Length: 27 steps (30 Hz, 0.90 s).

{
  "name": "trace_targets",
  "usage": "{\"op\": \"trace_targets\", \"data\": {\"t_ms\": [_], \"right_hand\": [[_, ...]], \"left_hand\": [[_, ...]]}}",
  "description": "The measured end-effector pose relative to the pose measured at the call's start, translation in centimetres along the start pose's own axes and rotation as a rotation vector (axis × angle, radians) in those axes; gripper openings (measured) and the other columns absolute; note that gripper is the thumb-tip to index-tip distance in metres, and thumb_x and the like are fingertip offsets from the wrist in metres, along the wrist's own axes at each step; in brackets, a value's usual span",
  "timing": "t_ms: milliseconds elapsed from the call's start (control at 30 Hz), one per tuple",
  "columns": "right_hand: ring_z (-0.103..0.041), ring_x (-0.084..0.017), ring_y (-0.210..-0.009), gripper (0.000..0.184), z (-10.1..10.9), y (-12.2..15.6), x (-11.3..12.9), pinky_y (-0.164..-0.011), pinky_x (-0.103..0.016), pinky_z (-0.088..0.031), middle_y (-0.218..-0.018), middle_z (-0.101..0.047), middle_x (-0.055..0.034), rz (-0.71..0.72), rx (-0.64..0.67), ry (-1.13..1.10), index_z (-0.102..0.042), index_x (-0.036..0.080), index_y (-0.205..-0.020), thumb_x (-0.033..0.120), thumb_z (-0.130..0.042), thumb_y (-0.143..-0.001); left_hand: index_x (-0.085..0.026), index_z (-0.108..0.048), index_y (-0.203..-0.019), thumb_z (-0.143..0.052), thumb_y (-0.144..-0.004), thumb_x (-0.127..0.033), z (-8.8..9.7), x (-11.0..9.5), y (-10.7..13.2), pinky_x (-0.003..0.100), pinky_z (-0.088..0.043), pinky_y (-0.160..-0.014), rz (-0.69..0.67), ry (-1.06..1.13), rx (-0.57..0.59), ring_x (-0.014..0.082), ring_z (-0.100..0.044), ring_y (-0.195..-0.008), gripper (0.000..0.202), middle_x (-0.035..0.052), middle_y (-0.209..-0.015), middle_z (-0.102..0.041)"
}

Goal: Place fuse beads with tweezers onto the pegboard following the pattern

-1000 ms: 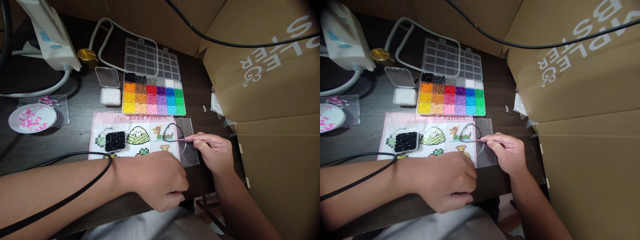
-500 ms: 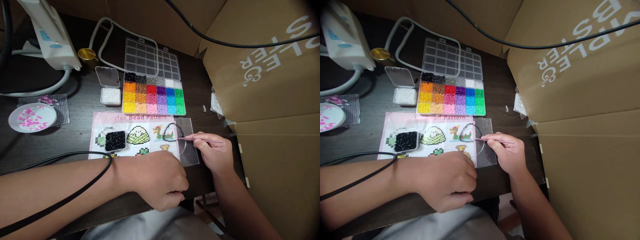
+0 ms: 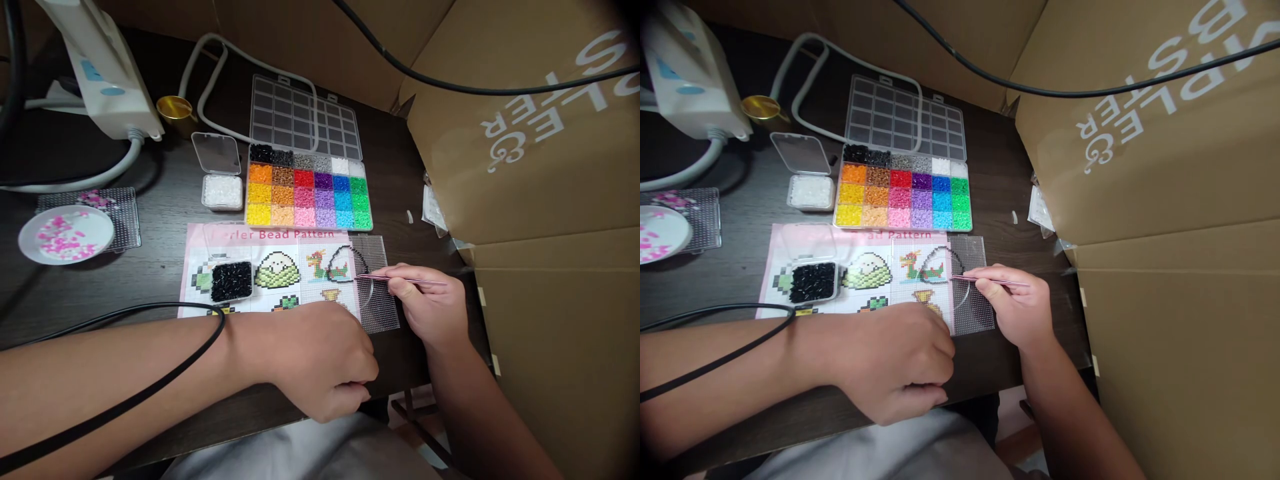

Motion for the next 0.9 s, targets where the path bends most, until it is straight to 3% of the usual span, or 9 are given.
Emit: {"op": "trace_targets", "data": {"t_ms": [400,900], "right_hand": [[-0.074,-0.014,-0.076,0.015,0.3,0.1,-0.4,-0.072,-0.026,-0.059,-0.090,-0.081,0.0002,0.044,-0.037,-0.053,-0.082,0.029,-0.090,0.018,-0.073,-0.088],[-0.076,-0.013,-0.082,0.018,0.4,0.4,-0.9,-0.074,-0.022,-0.061,-0.092,-0.082,0.0006,0.021,-0.042,-0.085,-0.082,0.030,-0.091,0.016,-0.072,-0.088]], "left_hand": [[-0.021,-0.064,-0.062,-0.063,-0.083,-0.026,0.0,-0.1,-0.1,0.032,-0.050,-0.061,-0.012,-0.027,0.013,0.0174,-0.061,-0.061,0.022,0.0006,-0.066,-0.068],[-0.020,-0.064,-0.064,-0.062,-0.085,-0.031,-0.6,0.0,-0.1,0.033,-0.052,-0.065,0.010,-0.028,0.098,0.0192,-0.065,-0.066,0.024,0.0015,-0.072,-0.070]]}}
Point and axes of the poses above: each hand's wrist, its own y-axis away from the middle knuckle, its own z-axis out of the back of the hand, x = y × z, the point moved 7 cm from there along -y, towards the middle knuckle
